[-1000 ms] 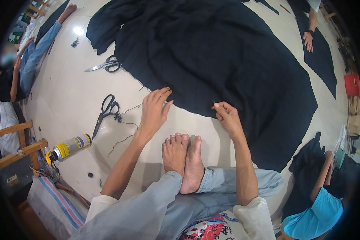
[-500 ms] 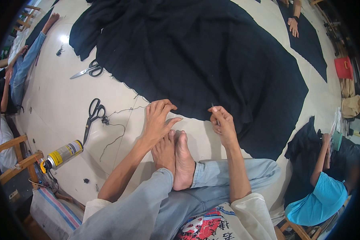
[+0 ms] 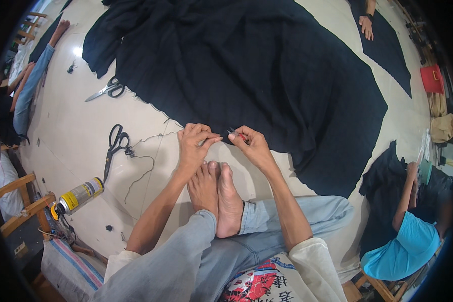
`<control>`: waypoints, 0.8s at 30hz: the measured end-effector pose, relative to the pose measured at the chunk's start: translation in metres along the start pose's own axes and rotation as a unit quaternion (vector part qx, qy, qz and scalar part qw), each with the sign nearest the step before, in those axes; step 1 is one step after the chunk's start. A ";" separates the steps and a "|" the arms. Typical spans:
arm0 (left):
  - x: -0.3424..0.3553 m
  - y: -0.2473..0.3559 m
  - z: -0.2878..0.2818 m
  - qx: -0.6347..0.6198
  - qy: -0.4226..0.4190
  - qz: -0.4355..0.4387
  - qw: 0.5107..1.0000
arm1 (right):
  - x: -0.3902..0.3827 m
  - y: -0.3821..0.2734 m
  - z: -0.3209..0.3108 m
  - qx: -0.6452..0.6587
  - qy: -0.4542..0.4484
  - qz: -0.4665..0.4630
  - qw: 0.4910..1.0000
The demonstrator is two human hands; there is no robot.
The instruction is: The person sits on the floor and uses small scissors to trim loose threads and edges from a large piece of black fabric. They repeatedly snip small sections along the fabric's perimeter while other people work nearby.
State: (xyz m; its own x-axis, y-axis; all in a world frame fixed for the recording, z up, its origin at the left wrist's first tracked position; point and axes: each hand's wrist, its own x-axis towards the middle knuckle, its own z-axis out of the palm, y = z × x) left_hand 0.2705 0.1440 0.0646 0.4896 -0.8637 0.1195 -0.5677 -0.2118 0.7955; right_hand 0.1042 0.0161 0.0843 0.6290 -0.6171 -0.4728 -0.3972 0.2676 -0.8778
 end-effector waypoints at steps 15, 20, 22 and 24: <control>-0.019 -0.011 -0.036 -0.004 0.117 0.000 0.993 | -0.007 -0.032 -0.002 0.079 -0.025 0.044 0.996; -0.020 -0.006 -0.034 0.121 0.013 0.055 0.991 | 0.021 -0.051 0.021 0.127 -0.056 -0.022 0.990; -0.019 -0.012 -0.027 0.140 0.014 0.073 0.987 | 0.041 -0.038 0.029 0.158 -0.057 0.020 0.986; -0.016 -0.021 -0.023 0.115 0.036 0.070 0.990 | 0.049 -0.034 0.029 0.169 -0.052 0.041 0.983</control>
State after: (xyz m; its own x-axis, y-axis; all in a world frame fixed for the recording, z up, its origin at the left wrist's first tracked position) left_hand 0.2896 0.1732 0.0598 0.4366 -0.8586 0.2686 -0.7657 -0.1979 0.6120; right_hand 0.1678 -0.0014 0.0890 0.6765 -0.5091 -0.5322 -0.2149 0.5547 -0.8038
